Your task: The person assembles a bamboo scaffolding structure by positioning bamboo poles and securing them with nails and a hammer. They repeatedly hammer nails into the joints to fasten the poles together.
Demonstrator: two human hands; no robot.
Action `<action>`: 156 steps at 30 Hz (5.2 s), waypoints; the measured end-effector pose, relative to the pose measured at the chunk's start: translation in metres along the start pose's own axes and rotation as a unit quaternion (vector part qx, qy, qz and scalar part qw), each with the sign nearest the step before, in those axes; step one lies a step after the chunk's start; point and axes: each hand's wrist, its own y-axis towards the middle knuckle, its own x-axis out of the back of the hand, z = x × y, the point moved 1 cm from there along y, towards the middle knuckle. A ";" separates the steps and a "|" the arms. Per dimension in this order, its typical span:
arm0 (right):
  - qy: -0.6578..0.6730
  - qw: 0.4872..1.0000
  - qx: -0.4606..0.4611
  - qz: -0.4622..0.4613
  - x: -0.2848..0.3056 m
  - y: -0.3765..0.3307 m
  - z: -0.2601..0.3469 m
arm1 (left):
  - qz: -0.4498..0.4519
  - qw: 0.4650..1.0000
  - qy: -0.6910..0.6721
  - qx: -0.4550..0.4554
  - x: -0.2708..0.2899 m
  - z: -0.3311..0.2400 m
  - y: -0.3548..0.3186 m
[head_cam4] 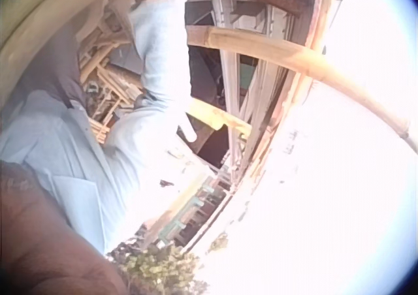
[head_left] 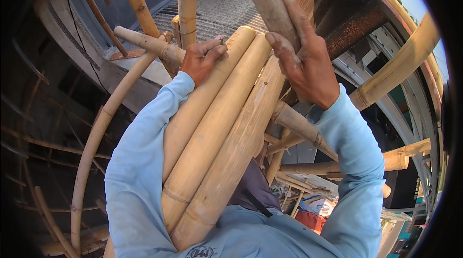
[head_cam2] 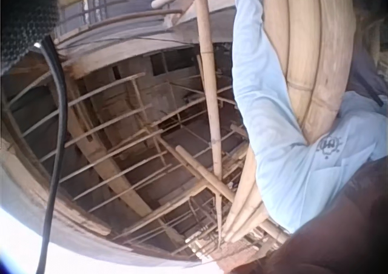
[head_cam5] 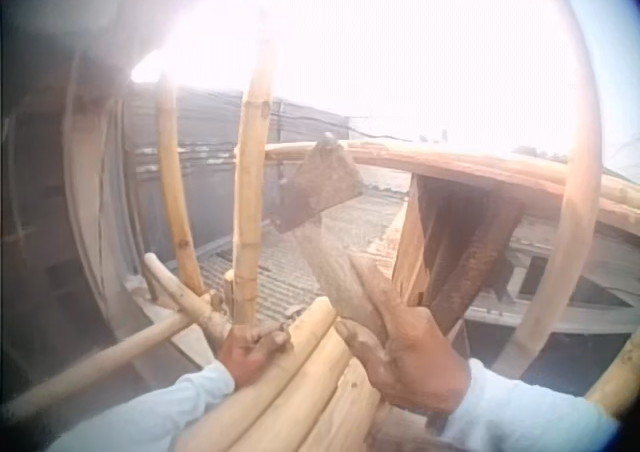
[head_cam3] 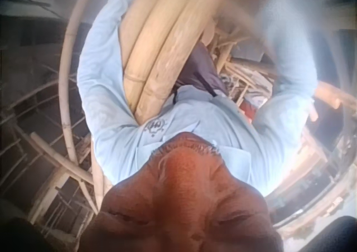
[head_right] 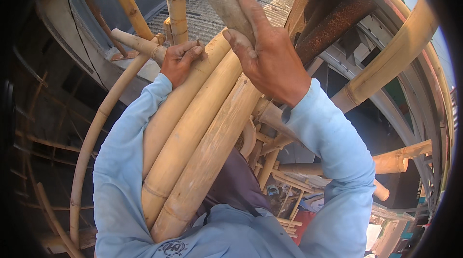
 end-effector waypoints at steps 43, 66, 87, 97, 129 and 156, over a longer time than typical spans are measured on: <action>-0.022 1.000 0.002 -0.003 -0.006 -0.008 -0.003 | 0.215 0.857 -0.220 0.413 0.038 -0.027 -0.078; 0.142 0.911 -0.349 0.168 -0.024 -0.033 -0.023 | 0.210 0.858 -0.231 0.408 0.038 -0.028 -0.078; -0.104 0.980 -0.078 0.153 -0.016 -0.017 -0.011 | 0.204 0.855 -0.256 0.401 0.038 -0.019 -0.080; -0.064 0.978 -0.123 0.153 -0.018 -0.028 -0.017 | 0.205 0.847 -0.253 0.420 0.038 -0.025 -0.081; -0.028 0.991 0.026 -0.125 -0.007 -0.009 -0.014 | 0.213 0.833 -0.273 0.432 0.038 -0.021 -0.081; 0.114 0.966 -0.020 -0.230 0.015 -0.005 -0.002 | 0.195 0.852 -0.268 0.406 0.037 -0.017 -0.083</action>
